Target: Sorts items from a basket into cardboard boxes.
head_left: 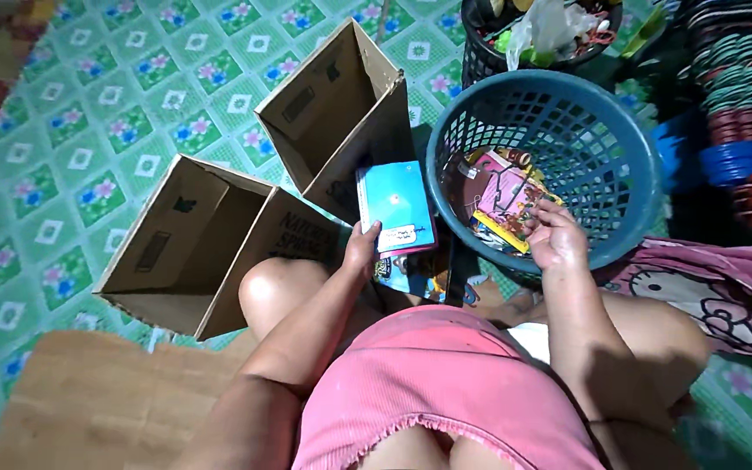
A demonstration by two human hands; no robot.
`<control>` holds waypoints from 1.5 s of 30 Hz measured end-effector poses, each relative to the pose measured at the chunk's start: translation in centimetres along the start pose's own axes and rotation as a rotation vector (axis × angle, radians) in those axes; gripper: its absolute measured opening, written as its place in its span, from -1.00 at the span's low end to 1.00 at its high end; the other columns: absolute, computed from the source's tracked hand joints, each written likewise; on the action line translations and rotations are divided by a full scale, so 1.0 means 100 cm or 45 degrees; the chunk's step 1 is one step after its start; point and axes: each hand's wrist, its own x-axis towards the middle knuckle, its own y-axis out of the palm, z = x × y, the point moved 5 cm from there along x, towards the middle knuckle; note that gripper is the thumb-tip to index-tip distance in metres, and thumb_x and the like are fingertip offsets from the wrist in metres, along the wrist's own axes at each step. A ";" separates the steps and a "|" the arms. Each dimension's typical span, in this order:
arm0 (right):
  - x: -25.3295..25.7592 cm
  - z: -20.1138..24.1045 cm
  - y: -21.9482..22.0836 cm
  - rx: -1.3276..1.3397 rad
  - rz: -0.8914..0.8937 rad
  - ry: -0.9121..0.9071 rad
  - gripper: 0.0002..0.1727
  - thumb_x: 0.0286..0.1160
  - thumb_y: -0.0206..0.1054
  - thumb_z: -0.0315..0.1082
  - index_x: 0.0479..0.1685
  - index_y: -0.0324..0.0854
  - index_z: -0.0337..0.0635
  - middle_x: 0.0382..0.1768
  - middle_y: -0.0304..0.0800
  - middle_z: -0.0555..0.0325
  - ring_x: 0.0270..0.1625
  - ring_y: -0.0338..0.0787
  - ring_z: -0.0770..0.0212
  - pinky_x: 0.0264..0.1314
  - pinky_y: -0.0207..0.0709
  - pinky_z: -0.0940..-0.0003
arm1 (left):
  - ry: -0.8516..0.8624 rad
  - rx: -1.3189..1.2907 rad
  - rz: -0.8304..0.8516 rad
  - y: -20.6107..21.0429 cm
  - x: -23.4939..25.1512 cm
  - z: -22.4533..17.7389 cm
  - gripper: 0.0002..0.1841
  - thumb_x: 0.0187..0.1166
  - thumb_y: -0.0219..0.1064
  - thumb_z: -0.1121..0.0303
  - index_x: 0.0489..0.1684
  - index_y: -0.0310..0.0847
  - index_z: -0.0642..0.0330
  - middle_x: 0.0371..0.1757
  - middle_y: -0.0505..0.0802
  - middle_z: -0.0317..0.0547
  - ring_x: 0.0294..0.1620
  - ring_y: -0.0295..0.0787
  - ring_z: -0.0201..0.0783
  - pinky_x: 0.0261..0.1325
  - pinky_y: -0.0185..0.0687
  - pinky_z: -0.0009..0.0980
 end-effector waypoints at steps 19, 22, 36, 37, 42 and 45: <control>-0.003 0.065 -0.042 0.341 -0.312 -0.283 -0.76 0.53 0.14 -0.56 0.07 0.49 -0.10 -0.19 0.61 0.20 -0.41 0.62 0.31 -0.37 0.60 0.40 | -0.018 1.526 0.465 0.033 0.029 0.058 -0.26 0.61 0.39 0.00 0.74 0.31 0.15 0.69 0.39 0.39 0.70 0.29 0.33 0.67 0.24 0.25; 0.009 0.075 -0.041 0.283 -0.292 -0.317 -0.77 0.54 0.14 -0.56 0.07 0.50 -0.12 -0.21 0.62 0.20 -0.42 0.62 0.31 -0.35 0.61 0.38 | -0.082 1.484 0.806 0.058 0.021 0.068 -0.41 0.76 0.22 0.08 0.70 0.34 0.16 0.50 0.67 0.19 0.53 0.59 0.09 0.60 0.40 0.12; 0.182 -0.014 0.015 -1.441 0.023 0.101 -0.47 0.56 0.28 -0.45 0.56 0.47 -0.29 0.40 0.64 -0.35 0.42 0.67 -0.27 0.43 0.53 -0.30 | -0.091 1.615 1.264 0.108 0.005 0.089 -0.46 0.76 0.18 -0.02 0.62 0.46 0.06 0.46 0.72 0.04 0.51 0.63 -0.01 0.62 0.40 0.13; 0.190 -0.030 0.017 -1.630 0.080 0.126 -0.45 0.56 0.29 -0.40 0.58 0.50 -0.25 0.47 0.61 -0.32 0.54 0.59 -0.29 0.54 0.43 -0.34 | -0.122 1.601 1.252 0.107 0.003 0.090 -0.45 0.76 0.18 -0.02 0.62 0.46 0.06 0.46 0.73 0.03 0.50 0.64 -0.02 0.62 0.41 0.12; 0.185 -0.088 0.038 -2.099 0.109 0.326 -0.46 0.53 0.34 -0.09 0.36 0.64 -0.29 0.34 0.71 -0.33 0.44 0.67 -0.32 0.43 0.47 -0.44 | -0.217 1.599 1.273 0.101 -0.003 0.090 -0.43 0.76 0.16 -0.05 0.64 0.45 0.06 0.55 0.66 0.02 0.60 0.54 -0.03 0.68 0.33 0.11; 0.171 -0.097 0.051 -2.303 0.173 0.456 -0.45 0.54 0.31 -0.09 0.36 0.64 -0.32 0.40 0.67 -0.30 0.50 0.62 -0.30 0.48 0.40 -0.43 | -0.253 1.538 1.247 0.099 -0.001 0.088 -0.45 0.77 0.15 -0.05 0.62 0.47 0.04 0.52 0.69 -0.01 0.57 0.57 -0.07 0.66 0.36 0.08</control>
